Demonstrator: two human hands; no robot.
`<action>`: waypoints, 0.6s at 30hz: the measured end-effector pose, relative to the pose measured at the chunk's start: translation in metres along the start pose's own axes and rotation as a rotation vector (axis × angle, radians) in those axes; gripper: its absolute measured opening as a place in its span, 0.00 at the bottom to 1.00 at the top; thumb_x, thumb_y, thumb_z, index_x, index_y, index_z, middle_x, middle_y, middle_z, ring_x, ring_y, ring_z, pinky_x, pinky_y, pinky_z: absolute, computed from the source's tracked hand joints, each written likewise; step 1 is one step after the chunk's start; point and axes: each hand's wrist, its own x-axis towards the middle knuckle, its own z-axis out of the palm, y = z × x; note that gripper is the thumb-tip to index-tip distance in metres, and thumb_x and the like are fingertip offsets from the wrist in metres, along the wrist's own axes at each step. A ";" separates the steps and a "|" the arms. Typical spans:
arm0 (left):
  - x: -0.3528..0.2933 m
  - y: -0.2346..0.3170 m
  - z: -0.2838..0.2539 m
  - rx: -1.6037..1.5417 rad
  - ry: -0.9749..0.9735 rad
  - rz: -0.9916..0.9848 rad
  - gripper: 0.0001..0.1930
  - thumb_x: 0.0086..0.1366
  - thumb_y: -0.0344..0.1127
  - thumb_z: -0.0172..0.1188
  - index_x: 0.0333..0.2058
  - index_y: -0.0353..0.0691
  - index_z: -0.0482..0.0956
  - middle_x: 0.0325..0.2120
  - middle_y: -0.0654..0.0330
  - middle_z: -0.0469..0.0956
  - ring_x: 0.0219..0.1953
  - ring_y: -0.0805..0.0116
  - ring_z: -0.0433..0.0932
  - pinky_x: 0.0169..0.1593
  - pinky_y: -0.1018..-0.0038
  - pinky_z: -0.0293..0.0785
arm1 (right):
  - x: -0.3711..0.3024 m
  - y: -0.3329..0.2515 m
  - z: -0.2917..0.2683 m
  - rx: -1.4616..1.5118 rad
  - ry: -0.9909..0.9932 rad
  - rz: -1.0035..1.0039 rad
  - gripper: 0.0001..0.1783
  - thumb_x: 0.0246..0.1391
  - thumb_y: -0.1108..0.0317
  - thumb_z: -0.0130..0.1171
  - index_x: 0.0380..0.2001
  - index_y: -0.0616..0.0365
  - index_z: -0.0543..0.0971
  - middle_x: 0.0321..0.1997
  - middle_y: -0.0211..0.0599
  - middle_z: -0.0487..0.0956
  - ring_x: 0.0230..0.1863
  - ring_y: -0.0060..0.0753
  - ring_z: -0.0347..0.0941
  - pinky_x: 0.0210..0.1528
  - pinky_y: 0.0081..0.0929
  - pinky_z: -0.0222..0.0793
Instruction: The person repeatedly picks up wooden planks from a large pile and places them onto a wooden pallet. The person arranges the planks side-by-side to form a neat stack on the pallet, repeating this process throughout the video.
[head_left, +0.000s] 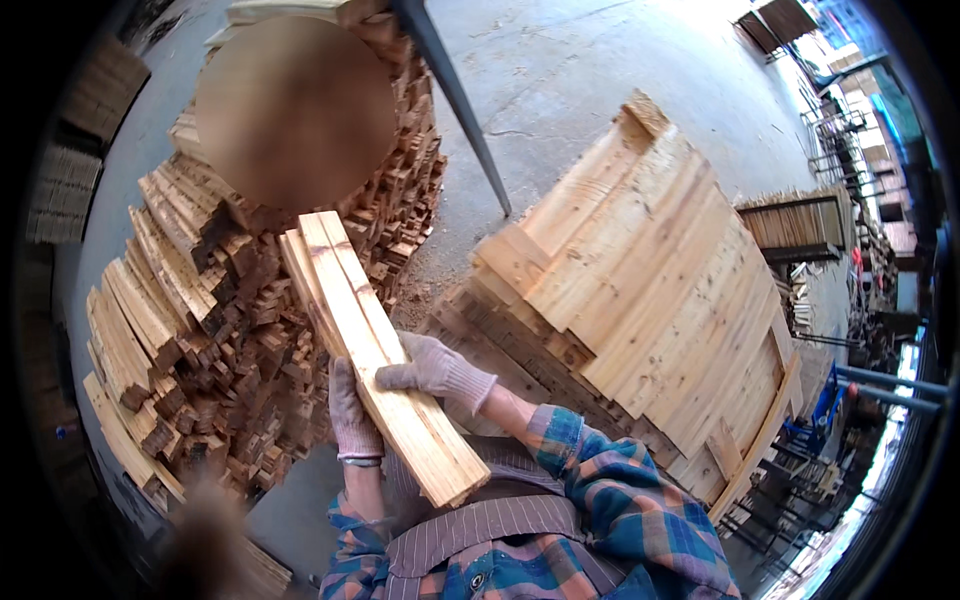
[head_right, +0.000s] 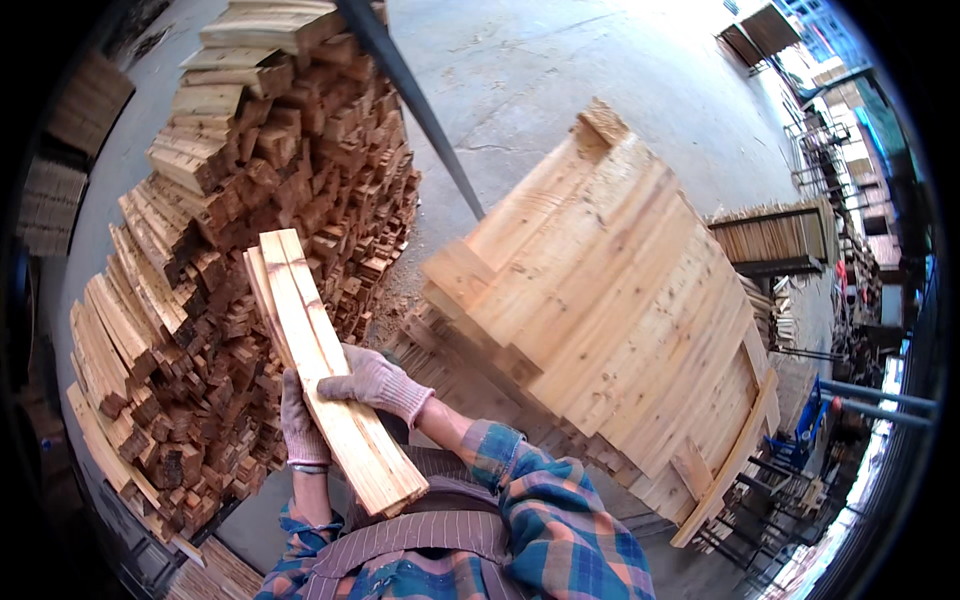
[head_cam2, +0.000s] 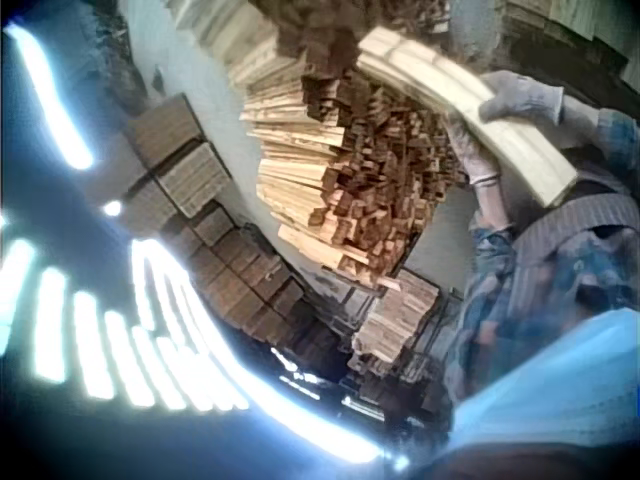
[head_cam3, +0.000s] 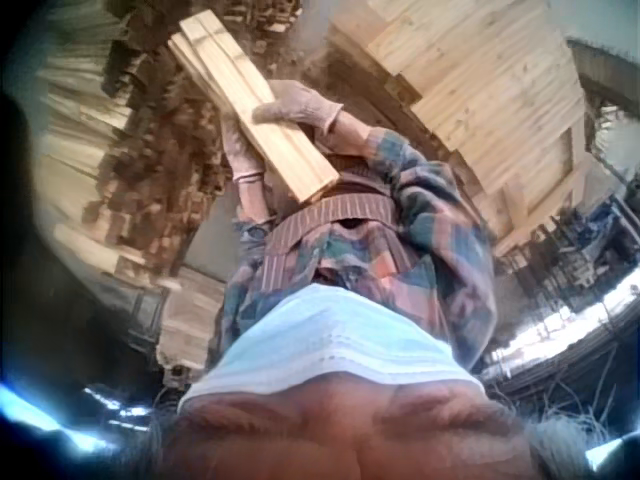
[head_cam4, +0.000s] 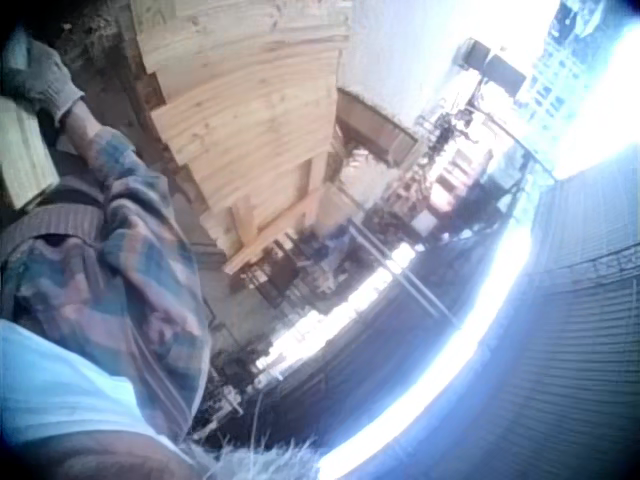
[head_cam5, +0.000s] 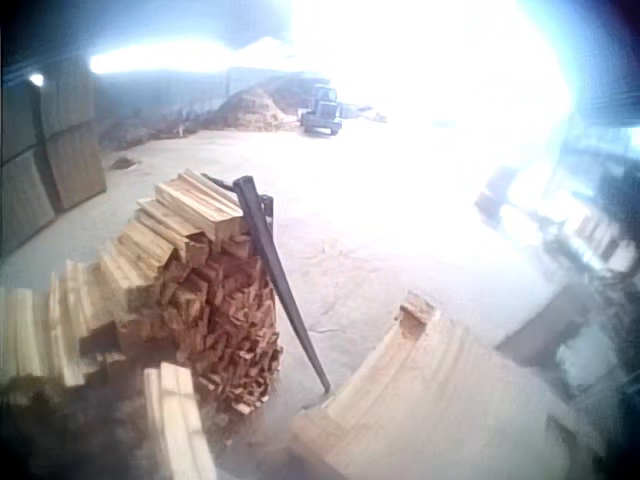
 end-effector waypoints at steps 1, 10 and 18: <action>-0.016 -0.003 0.016 0.093 -0.056 0.083 0.34 0.65 0.58 0.55 0.56 0.33 0.67 0.46 0.50 0.77 0.45 0.59 0.79 0.50 0.64 0.78 | -0.027 0.005 -0.005 0.059 0.019 -0.073 0.41 0.43 0.57 0.72 0.58 0.65 0.69 0.48 0.40 0.78 0.49 0.28 0.73 0.53 0.26 0.69; -0.193 -0.086 0.238 0.494 -0.659 0.300 0.38 0.59 0.43 0.53 0.64 0.29 0.53 0.54 0.47 0.68 0.51 0.59 0.73 0.54 0.69 0.73 | -0.312 -0.014 -0.120 0.133 0.523 -0.412 0.47 0.41 0.64 0.74 0.63 0.65 0.62 0.51 0.37 0.76 0.52 0.25 0.71 0.52 0.25 0.71; -0.338 -0.289 0.382 0.424 -1.177 -0.192 0.41 0.56 0.35 0.65 0.64 0.29 0.54 0.51 0.48 0.72 0.47 0.62 0.76 0.52 0.70 0.74 | -0.571 0.113 -0.221 0.501 0.968 -0.684 0.33 0.49 0.58 0.69 0.54 0.67 0.71 0.47 0.37 0.79 0.46 0.28 0.75 0.47 0.23 0.72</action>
